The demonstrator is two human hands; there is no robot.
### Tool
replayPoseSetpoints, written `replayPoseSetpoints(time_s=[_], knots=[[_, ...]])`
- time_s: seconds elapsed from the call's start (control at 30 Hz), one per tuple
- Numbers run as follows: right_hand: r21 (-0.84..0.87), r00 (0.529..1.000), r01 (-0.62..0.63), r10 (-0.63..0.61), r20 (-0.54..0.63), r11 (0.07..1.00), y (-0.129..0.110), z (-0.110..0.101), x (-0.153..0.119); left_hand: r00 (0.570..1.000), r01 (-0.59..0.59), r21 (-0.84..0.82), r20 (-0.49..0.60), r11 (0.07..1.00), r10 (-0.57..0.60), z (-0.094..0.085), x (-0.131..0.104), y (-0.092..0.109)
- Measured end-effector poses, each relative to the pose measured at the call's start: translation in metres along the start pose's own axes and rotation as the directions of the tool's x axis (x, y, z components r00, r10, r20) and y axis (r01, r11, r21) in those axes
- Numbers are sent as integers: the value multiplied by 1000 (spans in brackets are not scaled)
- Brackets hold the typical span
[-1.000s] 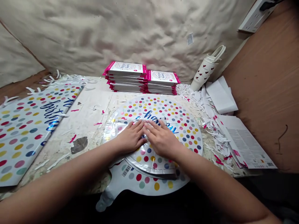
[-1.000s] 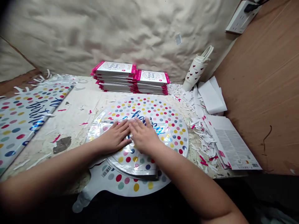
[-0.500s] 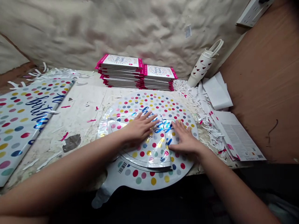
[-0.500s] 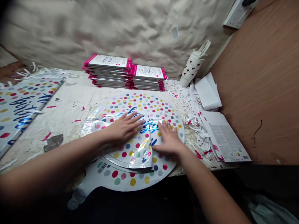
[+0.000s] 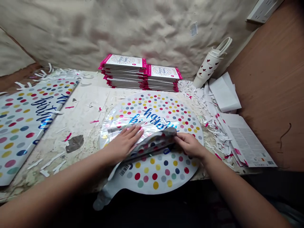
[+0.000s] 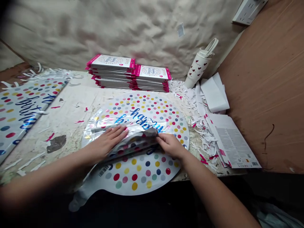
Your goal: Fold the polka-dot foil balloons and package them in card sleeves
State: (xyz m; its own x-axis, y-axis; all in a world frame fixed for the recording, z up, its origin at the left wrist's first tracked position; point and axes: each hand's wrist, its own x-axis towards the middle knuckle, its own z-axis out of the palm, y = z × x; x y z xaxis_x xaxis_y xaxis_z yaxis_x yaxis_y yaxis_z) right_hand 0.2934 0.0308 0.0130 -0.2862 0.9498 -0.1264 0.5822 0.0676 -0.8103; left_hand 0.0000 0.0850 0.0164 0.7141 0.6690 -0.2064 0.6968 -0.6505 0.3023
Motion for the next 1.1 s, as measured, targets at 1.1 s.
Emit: replayPoseSetpoints(time_s=[1.1], knots=[[-843, 815, 343, -577, 47, 415, -33, 40, 2, 971, 47, 143, -239, 989, -11, 46, -44, 61]])
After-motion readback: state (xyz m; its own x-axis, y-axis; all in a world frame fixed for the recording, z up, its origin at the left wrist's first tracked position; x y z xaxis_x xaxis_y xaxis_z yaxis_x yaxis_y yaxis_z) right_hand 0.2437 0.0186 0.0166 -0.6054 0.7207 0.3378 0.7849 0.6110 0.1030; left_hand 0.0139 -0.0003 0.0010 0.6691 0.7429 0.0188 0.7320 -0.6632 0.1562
